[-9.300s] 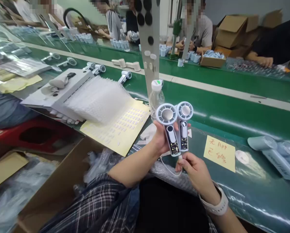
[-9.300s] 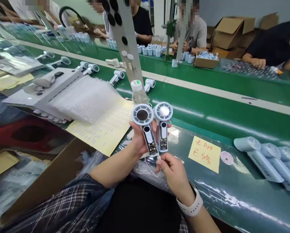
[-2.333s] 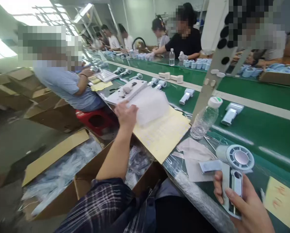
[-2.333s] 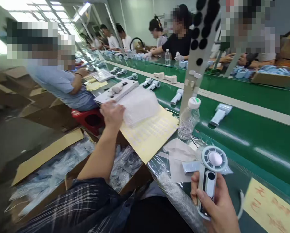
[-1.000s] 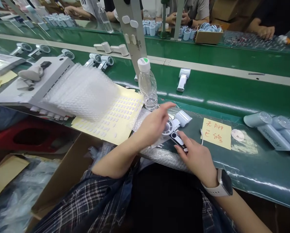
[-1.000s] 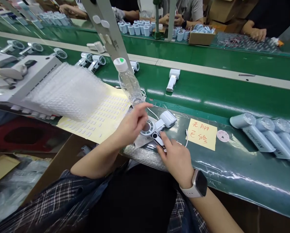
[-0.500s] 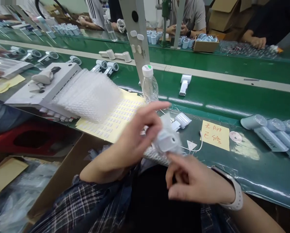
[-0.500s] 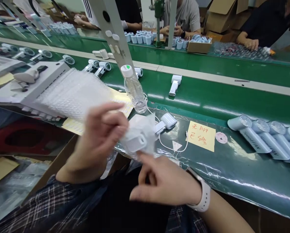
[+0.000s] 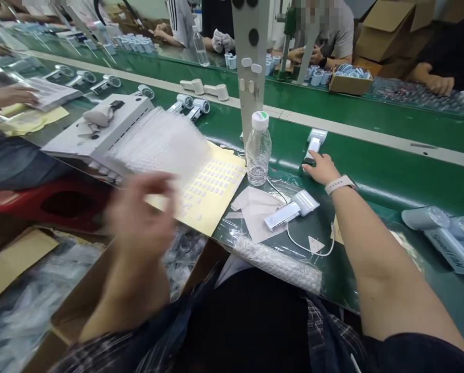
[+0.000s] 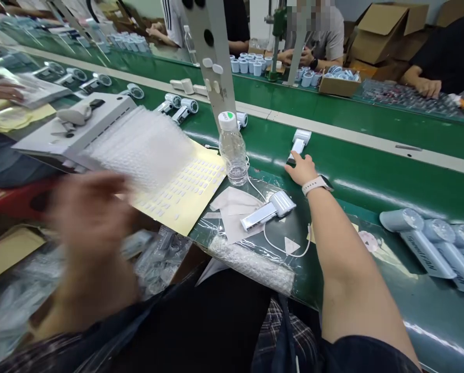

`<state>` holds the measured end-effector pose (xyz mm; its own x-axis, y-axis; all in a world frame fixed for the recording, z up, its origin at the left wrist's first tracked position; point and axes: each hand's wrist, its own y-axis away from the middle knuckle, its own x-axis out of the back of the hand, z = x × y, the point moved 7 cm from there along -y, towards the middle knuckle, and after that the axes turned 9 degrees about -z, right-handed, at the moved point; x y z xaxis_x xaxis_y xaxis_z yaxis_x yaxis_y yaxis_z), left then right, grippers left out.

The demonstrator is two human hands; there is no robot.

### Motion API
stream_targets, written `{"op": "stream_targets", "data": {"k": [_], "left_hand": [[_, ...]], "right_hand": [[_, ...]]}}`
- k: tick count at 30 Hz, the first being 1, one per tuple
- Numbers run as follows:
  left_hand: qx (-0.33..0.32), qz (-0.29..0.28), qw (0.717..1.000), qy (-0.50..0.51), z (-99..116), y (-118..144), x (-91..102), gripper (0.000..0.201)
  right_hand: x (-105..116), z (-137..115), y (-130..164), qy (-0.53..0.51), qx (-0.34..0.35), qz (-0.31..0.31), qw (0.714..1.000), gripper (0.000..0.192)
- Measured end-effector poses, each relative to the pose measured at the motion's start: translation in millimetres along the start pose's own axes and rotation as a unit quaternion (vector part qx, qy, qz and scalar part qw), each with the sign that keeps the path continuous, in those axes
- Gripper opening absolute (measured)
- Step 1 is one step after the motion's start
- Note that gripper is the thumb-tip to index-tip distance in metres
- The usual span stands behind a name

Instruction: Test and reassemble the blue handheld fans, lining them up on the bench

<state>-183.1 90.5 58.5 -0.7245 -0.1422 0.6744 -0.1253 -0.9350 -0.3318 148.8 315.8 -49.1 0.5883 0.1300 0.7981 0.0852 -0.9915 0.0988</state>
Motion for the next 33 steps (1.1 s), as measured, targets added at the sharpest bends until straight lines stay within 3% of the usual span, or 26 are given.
{"op": "stream_targets", "data": {"k": [2,3,5,7,8,10,12,13,15,17,19,21,23,26,29,31,33], "left_hand": [[-0.042,-0.063,0.997,-0.015,14.2,-12.3,-68.7,0.031],[-0.055,-0.122,0.991,-0.024,19.4,-21.1,-109.0,0.044],[-0.012,-0.257,0.962,-0.090,15.7,-36.1,-182.7,0.074],[0.020,-0.302,0.949,-0.092,9.3,-47.2,-219.9,0.074],[0.029,-0.304,0.949,-0.081,5.9,-50.7,-226.1,0.071],[0.049,-0.284,0.958,-0.001,-0.3,-54.5,-220.4,0.063],[0.083,-0.260,0.946,0.174,-2.6,-53.9,-207.2,0.060],[0.098,-0.252,0.921,0.282,0.3,-52.9,-202.8,0.062],[0.107,-0.259,0.843,0.459,16.2,-51.8,-202.3,0.070],[0.106,-0.282,0.779,0.549,36.4,-53.9,-210.0,0.075],[0.113,-0.294,0.752,0.579,48.8,-58.7,-220.6,0.079],[0.122,-0.271,0.757,0.582,49.2,-65.7,-227.1,0.082],[0.121,-0.227,0.784,0.565,41.4,-72.0,-226.5,0.084],[0.115,-0.187,0.826,0.519,28.3,-75.7,-219.8,0.086],[0.113,-0.172,0.837,0.506,22.5,-74.7,-213.9,0.090],[0.105,-0.168,0.830,0.522,24.2,-73.4,-211.8,0.095],[0.105,-0.186,0.824,0.525,28.2,-71.0,-213.6,0.104]], "right_hand": [[-11.0,-2.5,-10.3,0.020,0.014,0.001,1.000,0.040],[-12.9,-2.7,-11.8,0.026,0.021,0.002,0.999,0.036],[-9.0,1.5,-10.3,0.029,0.028,0.006,0.999,0.032],[3.0,12.2,-1.6,0.017,0.026,0.013,0.999,0.028],[11.1,19.4,7.1,0.005,0.021,0.018,1.000,0.026],[27.6,32.7,35.9,-0.027,0.013,0.030,0.999,0.025],[40.4,37.8,80.0,-0.069,0.013,0.039,0.997,0.030],[44.2,35.1,105.8,-0.087,0.021,0.040,0.995,0.031],[47.3,19.5,159.0,-0.104,0.054,0.042,0.992,0.030],[46.1,-3.7,205.0,-0.069,0.114,0.057,0.989,0.029],[36.6,-17.3,232.3,-0.047,0.159,0.045,0.985,0.033],[23.8,-7.5,235.9,-0.067,0.137,0.024,0.988,0.043],[11.8,21.3,223.8,-0.067,0.046,0.028,0.996,0.049],[-4.9,52.0,204.7,-0.013,-0.040,0.053,0.998,0.029],[-24.0,41.3,202.2,-0.020,0.007,0.016,1.000,0.018],[-35.6,26.1,210.4,-0.115,0.028,-0.049,0.992,0.019],[-48.3,8.8,220.4,-0.267,0.034,-0.143,0.953,0.026]]}}
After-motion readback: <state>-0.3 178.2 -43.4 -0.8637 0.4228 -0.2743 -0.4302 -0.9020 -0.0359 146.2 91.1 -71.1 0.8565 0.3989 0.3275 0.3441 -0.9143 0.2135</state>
